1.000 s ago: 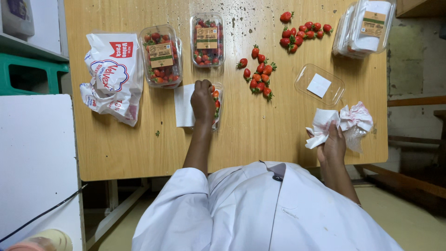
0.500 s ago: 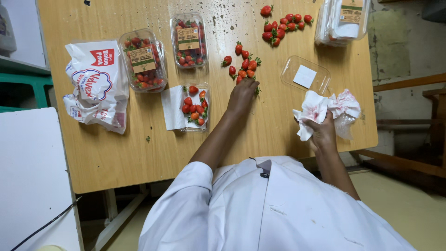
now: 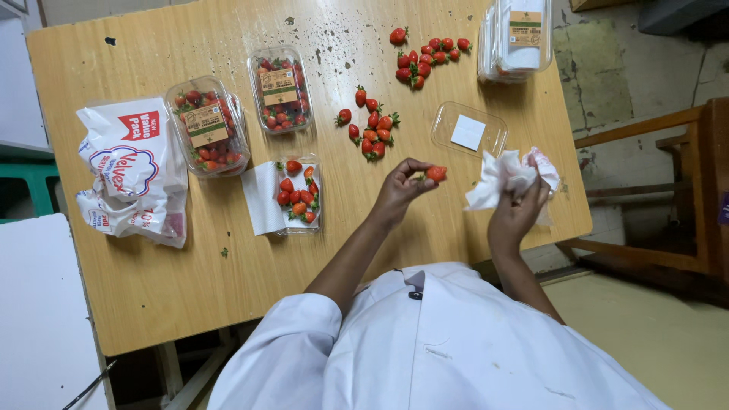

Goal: The person cleans strawberries using a tissue and places them into plastic containers.

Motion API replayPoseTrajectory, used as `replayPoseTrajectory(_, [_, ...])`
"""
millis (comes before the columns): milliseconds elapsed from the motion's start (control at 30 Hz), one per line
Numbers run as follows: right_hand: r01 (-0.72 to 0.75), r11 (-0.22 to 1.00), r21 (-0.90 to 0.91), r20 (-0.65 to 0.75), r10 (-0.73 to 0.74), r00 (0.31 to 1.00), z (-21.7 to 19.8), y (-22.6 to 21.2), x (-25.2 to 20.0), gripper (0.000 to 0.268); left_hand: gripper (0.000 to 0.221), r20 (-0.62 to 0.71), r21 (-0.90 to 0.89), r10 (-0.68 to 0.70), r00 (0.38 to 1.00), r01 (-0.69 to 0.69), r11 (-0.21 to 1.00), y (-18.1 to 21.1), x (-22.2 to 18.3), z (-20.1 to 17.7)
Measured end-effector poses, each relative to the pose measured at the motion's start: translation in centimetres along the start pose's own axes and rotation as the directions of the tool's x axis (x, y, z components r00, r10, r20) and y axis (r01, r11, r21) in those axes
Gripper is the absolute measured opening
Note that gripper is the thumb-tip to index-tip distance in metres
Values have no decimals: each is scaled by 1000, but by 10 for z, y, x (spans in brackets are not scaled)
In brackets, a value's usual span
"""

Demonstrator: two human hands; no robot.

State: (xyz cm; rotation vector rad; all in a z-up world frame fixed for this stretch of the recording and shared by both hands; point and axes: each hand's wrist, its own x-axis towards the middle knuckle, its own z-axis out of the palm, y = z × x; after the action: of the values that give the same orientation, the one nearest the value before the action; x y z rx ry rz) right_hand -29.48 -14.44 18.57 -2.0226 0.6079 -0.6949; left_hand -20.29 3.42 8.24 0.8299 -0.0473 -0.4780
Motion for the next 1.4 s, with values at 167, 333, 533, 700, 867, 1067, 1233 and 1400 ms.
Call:
replayPoseTrajectory(167, [484, 777, 402, 535, -628, 564, 27, -98, -11, 58, 49, -81, -12, -27, 996, 26, 1000, 19, -36, 26])
replayPoseTrajectory(333, [372, 813, 448, 495, -572, 654, 34, -136, -16, 18, 48, -134, -190, -16, 991, -10, 982, 20, -50, 19])
replayPoseTrajectory(533, [-20, 749, 663, 492, -415, 765, 45, -112, -26, 24, 30, -57, -450, -131, 990, 92, 888, 28, -61, 13])
replayPoseTrajectory(700, [191, 802, 566, 511, -523, 682, 43, -129, -29, 10, 28, -80, -414, -162, 984, 115, 903, 33, -66, 11])
replayPoseTrajectory(867, [13, 782, 623, 553, -452, 700, 39, -122, -33, 17, 29, -17, -403, -135, 991, 117, 908, 23, -64, 13])
replayPoseTrajectory(1067, [243, 781, 575, 508, -574, 642, 31, -140, -27, 27, 34, -31, -415, -107, 994, 85, 906, 19, -62, 13])
replayPoseTrajectory(1233, [438, 749, 498, 414, -649, 639, 28, -144, -30, 27, 33, -156, -271, -44, 987, 0, 963, 33, -67, 21])
replayPoseTrajectory(1400, [468, 802, 372, 525, -597, 606, 26, -149, -34, 21, 24, -229, -119, 0, 974, -28, 993, 23, -66, 14])
